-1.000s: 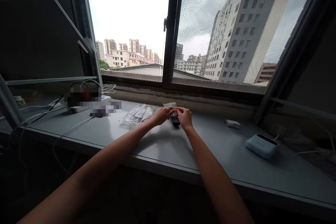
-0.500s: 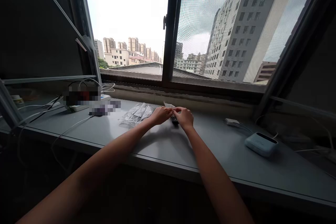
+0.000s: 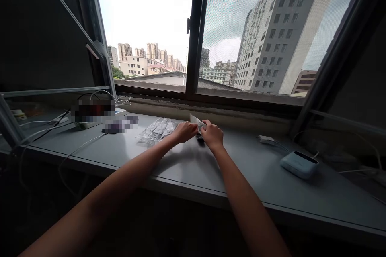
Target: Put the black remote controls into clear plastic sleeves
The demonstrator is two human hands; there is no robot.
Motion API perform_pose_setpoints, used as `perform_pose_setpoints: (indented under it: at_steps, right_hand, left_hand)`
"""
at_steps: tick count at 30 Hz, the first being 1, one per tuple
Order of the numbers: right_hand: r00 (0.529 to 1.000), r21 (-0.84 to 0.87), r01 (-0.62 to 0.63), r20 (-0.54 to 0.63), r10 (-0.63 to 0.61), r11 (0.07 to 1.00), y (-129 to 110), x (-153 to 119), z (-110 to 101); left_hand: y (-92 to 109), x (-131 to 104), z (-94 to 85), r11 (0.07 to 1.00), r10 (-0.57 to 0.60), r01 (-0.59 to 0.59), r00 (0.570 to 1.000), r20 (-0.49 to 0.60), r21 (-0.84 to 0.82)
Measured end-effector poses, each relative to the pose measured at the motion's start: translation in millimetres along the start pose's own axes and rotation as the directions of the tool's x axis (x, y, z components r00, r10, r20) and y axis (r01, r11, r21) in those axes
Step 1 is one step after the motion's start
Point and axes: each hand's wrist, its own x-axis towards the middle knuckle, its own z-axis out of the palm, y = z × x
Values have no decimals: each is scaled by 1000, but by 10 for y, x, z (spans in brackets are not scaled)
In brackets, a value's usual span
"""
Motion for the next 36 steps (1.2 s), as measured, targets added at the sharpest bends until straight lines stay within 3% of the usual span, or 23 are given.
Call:
perform_pose_setpoints:
  at_steps: [3, 6, 10, 13, 15, 18, 20, 22, 24, 29, 36]
  right_hand:
    - [998, -33, 39, 51, -37, 999, -8, -12, 2]
    - [999, -50, -7, 43, 10, 999, 9, -13, -17]
    - [997, 4, -62, -49, 62, 998, 31, -6, -51]
    - [983, 81, -14, -179, 28, 997, 31, -6, -60]
    - [966, 111, 70, -254, -40, 991, 25, -11, -59]
    - [932, 104, 253, -292, -214, 962, 9, -36, -56]
    - [911, 79, 353, -257, -323, 932, -8, -62, -53]
    - [897, 57, 413, -197, -395, 909, -25, -87, -50]
    - [890, 41, 441, -152, -431, 897, -37, -103, -49]
    - [888, 8, 445, -136, -440, 896, -46, -105, -68]
    - [907, -53, 415, -62, -418, 908, -82, -122, -106]
  left_hand:
    - [0, -10, 22, 998, 43, -42, 999, 17, -45]
    - [2, -21, 39, 990, 104, -100, 994, 29, -95]
    - [-5, -17, 41, 970, 128, -119, 991, 33, -213]
    - [-39, 38, 63, 887, 43, -30, 999, 18, -460]
    - [-75, 101, 86, 724, -93, 68, 996, 1, -686]
    - [-129, 197, 104, 311, -275, 197, 955, 111, -930]
    - [-154, 235, 101, 65, -292, 240, 933, 212, -968]
    - [-170, 246, 90, -84, -267, 257, 925, 270, -963]
    - [-180, 242, 77, -165, -241, 256, 926, 290, -953]
    - [-212, 229, 59, -271, -275, 173, 929, 248, -947]
    - [-243, 241, 104, -226, -394, 78, 904, 165, -971]
